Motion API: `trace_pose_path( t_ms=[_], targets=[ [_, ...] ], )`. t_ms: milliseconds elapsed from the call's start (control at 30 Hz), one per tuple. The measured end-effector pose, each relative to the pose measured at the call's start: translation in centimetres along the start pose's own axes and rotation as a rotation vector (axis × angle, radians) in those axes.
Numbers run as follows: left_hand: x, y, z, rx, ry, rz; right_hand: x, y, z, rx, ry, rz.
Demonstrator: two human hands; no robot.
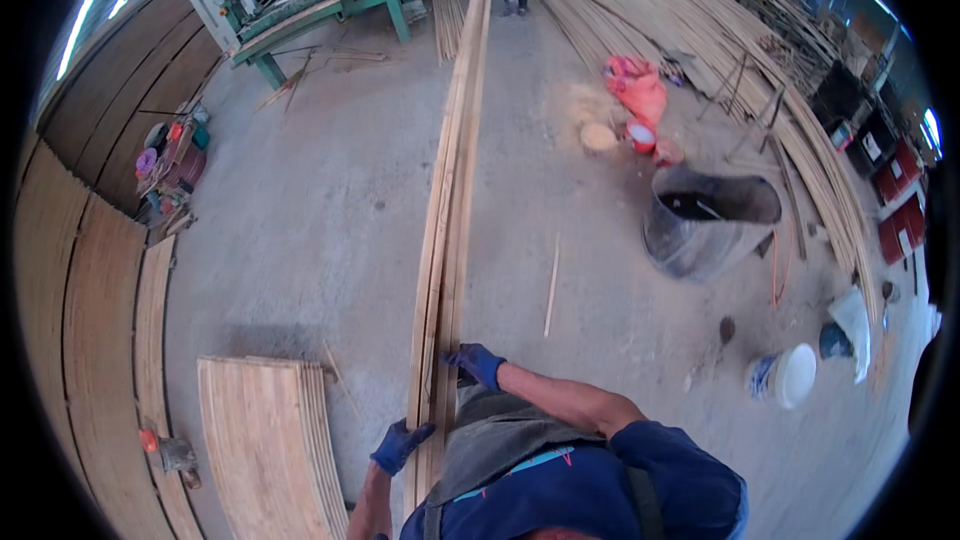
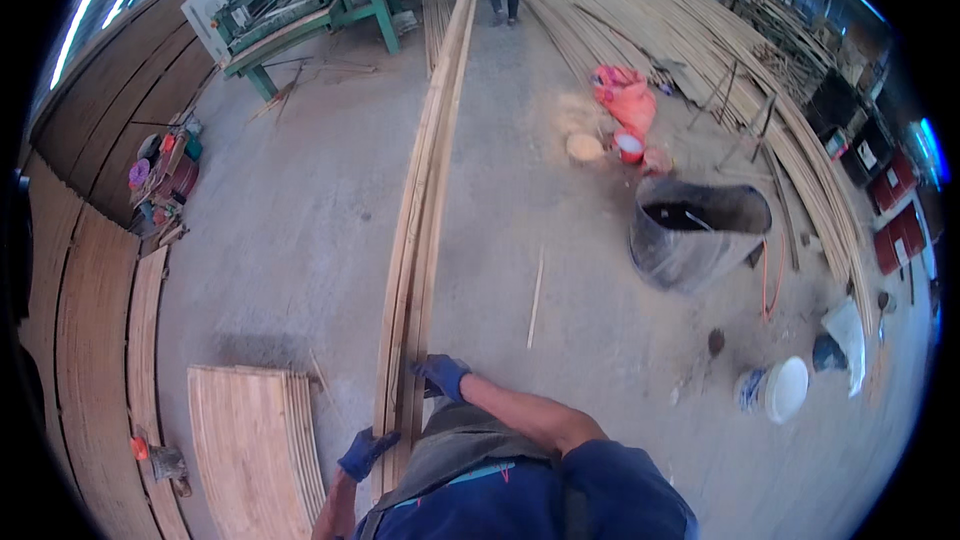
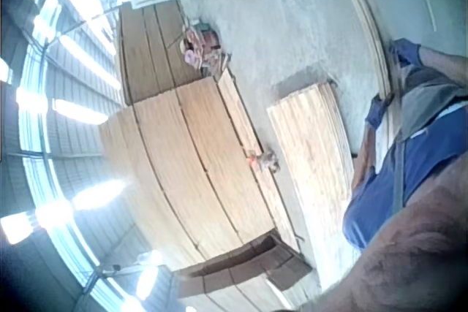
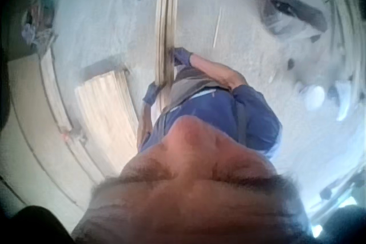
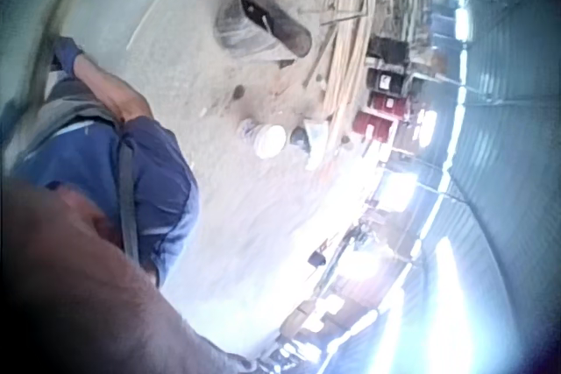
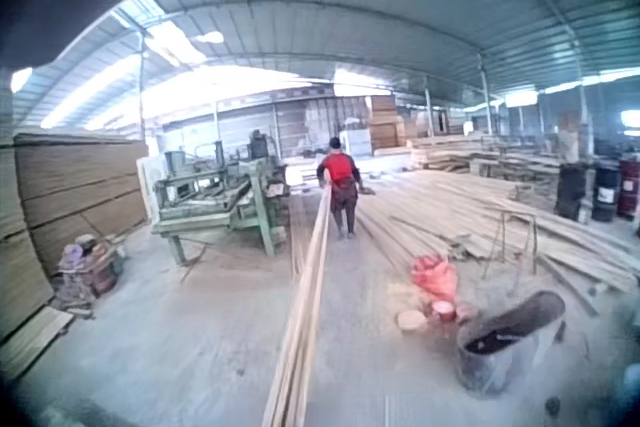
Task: The person handles long wooden planks in a workshop, initially stacking them on the floor and then carrying a bundle across the room. They place the planks onto a metal rack and use a small metal scoop to apply a white substance to the rack's surface. The person continues to move and arrange the planks on the rack.
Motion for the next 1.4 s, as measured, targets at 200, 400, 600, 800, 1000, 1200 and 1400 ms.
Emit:
trace_pose_path(
  t_ms=[200, 400, 600, 800, 1000, 1200, 1400],
  targets=[
    [-22.0, 2.6, -13.1, 0.118, -0.193, -0.086, -16.6, 13.0, 16.2, -0.006, -0.103, -0.055],
    [-40.4, 5.1, -30.5, 0.356, 0.050, 0.034, -28.8, 25.7, 32.4, -0.190, -0.179, -0.085],
    [-59.9, 5.2, -47.4, 0.440, 0.041, 0.021, -44.9, 39.4, 45.5, -0.222, -0.217, 0.106],
    [-77.5, 1.9, -64.7, 0.539, 0.095, 0.050, -56.2, 55.4, 60.5, -0.190, -0.143, 0.119],
    [-93.1, -0.2, -75.9, 0.692, 0.331, 0.106, -70.4, 72.3, 74.7, -0.121, -0.173, 0.017],
    [-120.2, 0.6, -86.7, 0.576, 0.201, 0.199, -92.7, 90.8, 88.1, 0.070, 0.203, 0.087],
    [-132.7, 1.6, -116.9, 0.765, 0.151, 0.283, -101.3, 98.3, 105.0, -0.177, -0.231, 0.338]
  ],
)
Point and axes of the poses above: each hand's wrist, its own x-axis away from the middle knuckle, its own y-axis out of the back of the hand, z = x × y, the point moved 6 cm from there along -x, towards the middle knuckle
